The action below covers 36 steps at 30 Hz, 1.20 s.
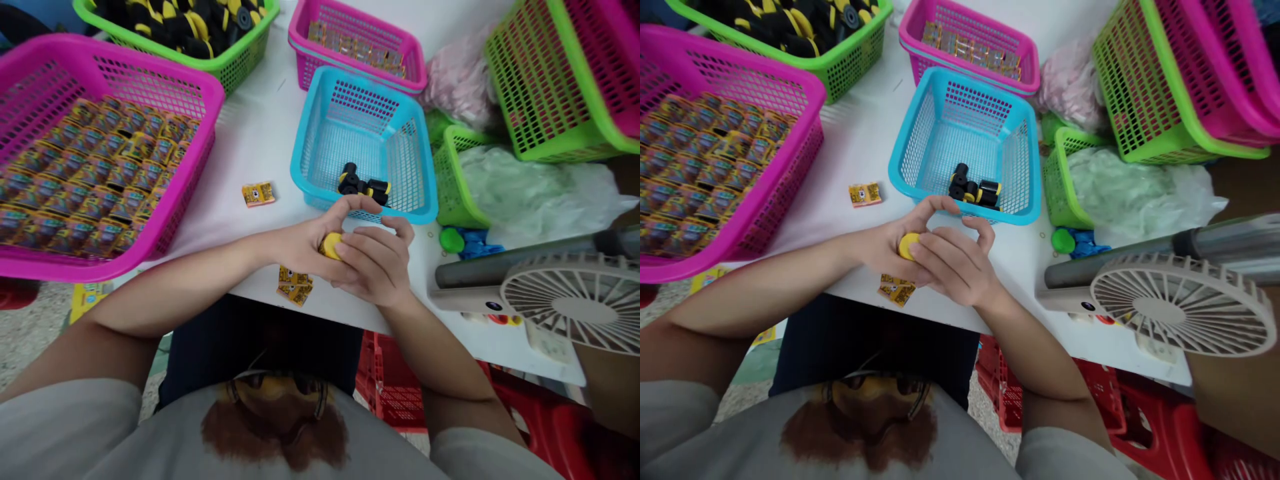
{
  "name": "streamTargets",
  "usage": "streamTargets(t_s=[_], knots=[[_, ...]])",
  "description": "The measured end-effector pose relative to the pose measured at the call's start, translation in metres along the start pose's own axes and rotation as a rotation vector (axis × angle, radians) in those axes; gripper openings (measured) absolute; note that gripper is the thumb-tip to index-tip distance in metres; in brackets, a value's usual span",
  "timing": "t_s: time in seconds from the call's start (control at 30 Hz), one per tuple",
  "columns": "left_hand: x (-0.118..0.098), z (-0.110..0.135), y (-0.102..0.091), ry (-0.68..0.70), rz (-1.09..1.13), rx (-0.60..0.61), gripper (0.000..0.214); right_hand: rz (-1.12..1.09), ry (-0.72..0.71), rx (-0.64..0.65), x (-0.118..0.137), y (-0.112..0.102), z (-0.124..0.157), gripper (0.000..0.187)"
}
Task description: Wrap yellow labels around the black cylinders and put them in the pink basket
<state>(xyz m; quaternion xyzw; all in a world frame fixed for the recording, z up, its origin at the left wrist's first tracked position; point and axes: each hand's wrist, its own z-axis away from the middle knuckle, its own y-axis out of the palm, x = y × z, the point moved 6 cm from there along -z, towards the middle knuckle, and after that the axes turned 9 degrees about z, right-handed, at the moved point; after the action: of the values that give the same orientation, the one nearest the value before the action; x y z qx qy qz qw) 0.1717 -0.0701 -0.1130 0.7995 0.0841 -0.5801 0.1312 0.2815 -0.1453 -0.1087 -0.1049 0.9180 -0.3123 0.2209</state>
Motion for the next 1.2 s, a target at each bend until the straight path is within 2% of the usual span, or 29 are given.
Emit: streamTargets(t_s=[0.1,0.2,0.23,0.3,0.4,0.47,0.57,0.67,0.77,0.83,0.9,1.0,1.07,1.13,1.2], knots=[[0.002,0.000,0.004,-0.054,0.214,0.154,0.081,-0.051,0.021,0.072,0.002,0.008,0.004,0.031],[0.003,-0.001,-0.002,-0.067,0.229,0.134,0.082,-0.080,0.051,0.198,0.003,0.015,0.003,0.028],[0.004,-0.001,-0.004,-0.069,0.203,0.130,0.082,-0.076,0.053,0.202,0.004,0.015,0.001,0.027],[0.007,-0.003,-0.009,-0.066,0.139,0.103,0.081,-0.073,0.051,0.119,0.004,0.011,-0.004,0.028],[0.009,-0.009,-0.018,-0.033,0.038,0.008,0.077,-0.068,0.029,-0.087,0.003,0.005,-0.010,0.034],[0.006,-0.013,-0.020,0.027,-0.055,-0.049,0.074,-0.048,0.025,-0.143,0.001,0.007,-0.012,0.037],[-0.010,-0.010,-0.023,0.172,-0.259,-0.235,0.061,-0.078,0.036,-0.190,-0.002,0.009,-0.017,0.047],[-0.034,0.012,-0.018,0.229,-0.537,-0.463,0.037,-0.082,0.037,-0.282,-0.002,0.004,-0.022,0.055],[-0.068,0.042,-0.007,0.194,-0.793,-0.518,0.028,-0.027,0.036,-0.351,-0.001,-0.003,-0.025,0.056],[-0.099,0.062,-0.012,0.163,-0.944,-0.567,0.026,0.014,0.043,-0.345,-0.001,-0.003,-0.026,0.052],[-0.132,0.076,-0.036,0.090,-1.100,-0.673,0.025,0.048,0.075,-0.306,-0.003,0.000,-0.025,0.046],[-0.163,0.084,-0.102,-0.169,-1.267,-0.849,0.029,0.028,0.147,-0.215,-0.009,0.011,-0.022,0.042],[-0.162,0.084,-0.153,-0.445,-1.259,-0.903,0.032,-0.010,0.188,-0.164,-0.013,0.017,-0.021,0.042],[-0.150,0.086,-0.198,-0.698,-1.190,-0.970,0.032,-0.028,0.212,-0.136,-0.015,0.021,-0.020,0.041],[-0.139,0.085,-0.227,-0.790,-1.164,-1.016,0.037,-0.021,0.220,-0.118,-0.016,0.022,-0.021,0.038]])
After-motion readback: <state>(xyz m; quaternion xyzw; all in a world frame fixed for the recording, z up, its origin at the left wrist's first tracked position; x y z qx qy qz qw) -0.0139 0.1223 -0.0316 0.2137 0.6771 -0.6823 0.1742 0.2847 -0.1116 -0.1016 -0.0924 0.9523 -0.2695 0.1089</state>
